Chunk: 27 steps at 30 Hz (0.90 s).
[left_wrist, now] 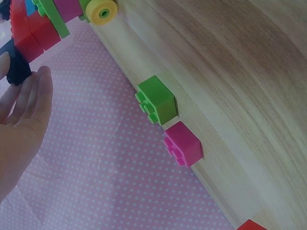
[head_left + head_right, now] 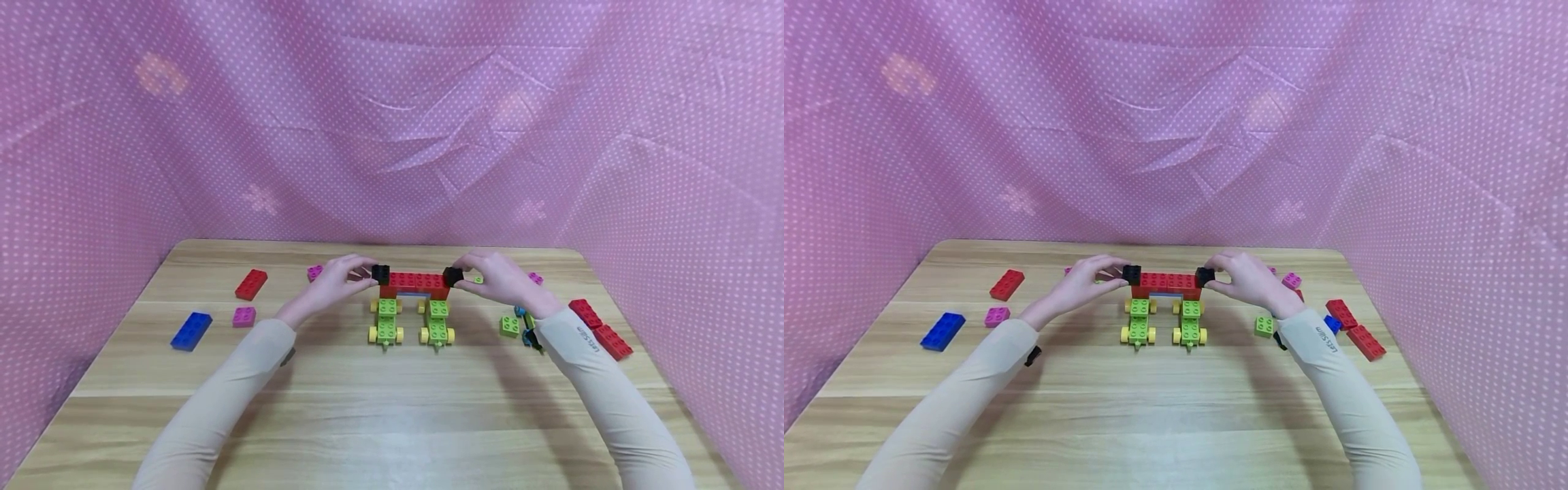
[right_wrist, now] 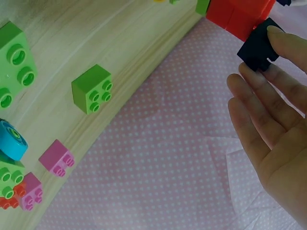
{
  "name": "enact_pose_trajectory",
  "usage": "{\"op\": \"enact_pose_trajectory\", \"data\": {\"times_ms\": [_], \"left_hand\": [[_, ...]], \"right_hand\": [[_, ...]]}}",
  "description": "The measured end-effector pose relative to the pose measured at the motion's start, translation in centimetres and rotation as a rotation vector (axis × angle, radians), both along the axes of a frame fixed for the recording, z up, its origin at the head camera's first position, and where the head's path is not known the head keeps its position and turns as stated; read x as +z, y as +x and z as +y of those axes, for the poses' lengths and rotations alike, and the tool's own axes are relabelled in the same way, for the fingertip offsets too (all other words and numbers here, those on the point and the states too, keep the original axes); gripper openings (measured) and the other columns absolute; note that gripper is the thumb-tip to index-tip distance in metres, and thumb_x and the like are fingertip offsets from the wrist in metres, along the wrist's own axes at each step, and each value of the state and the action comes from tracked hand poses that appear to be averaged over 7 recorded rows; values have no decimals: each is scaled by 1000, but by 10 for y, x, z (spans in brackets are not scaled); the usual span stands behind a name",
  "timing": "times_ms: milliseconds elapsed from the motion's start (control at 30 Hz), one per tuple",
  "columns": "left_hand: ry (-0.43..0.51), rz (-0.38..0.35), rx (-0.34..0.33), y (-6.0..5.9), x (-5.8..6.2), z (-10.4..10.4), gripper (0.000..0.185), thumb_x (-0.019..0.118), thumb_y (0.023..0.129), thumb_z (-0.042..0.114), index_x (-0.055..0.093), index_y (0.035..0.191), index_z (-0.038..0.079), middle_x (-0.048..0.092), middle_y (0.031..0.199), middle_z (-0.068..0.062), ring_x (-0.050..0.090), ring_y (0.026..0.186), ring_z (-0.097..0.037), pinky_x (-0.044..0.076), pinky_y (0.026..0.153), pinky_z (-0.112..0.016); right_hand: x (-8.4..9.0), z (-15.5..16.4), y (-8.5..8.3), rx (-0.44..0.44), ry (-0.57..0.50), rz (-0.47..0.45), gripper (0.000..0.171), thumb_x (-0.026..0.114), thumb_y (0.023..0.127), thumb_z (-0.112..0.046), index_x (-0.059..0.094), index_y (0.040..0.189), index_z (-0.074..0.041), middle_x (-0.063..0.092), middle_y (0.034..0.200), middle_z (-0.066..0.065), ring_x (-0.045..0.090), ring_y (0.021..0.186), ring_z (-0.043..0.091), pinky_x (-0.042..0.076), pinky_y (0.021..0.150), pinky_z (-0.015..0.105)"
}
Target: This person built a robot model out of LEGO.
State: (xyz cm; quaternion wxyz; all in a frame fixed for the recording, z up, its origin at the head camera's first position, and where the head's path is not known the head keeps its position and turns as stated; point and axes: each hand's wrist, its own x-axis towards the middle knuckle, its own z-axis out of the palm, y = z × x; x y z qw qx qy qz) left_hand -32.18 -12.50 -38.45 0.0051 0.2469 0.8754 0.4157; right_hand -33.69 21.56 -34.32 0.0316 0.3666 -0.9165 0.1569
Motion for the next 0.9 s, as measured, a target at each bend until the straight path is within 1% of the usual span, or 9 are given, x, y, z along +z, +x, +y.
{"op": "enact_pose_trajectory", "data": {"times_ms": [667,800,900], "left_hand": [[-25,-24,20,0,1,1,42,70,91,16,61,130,2,68,120,-16,69,103,-27,59,92,-35],[-27,-22,18,0,1,1,43,70,91,17,61,131,2,68,121,-17,69,102,-27,59,93,-35],[-26,-20,16,0,2,1,44,70,92,17,60,131,1,68,121,-16,69,102,-27,59,93,-35]], "right_hand": [[1,-6,0,14,0,-23,33,75,89,-23,70,116,-6,74,109,11,71,98,25,59,88,43],[2,-8,0,12,13,-31,32,74,89,-23,70,115,-6,75,109,10,71,97,23,59,87,42],[3,-9,0,17,26,-18,30,75,88,-22,71,114,-6,75,108,9,71,95,21,60,86,40]]}}
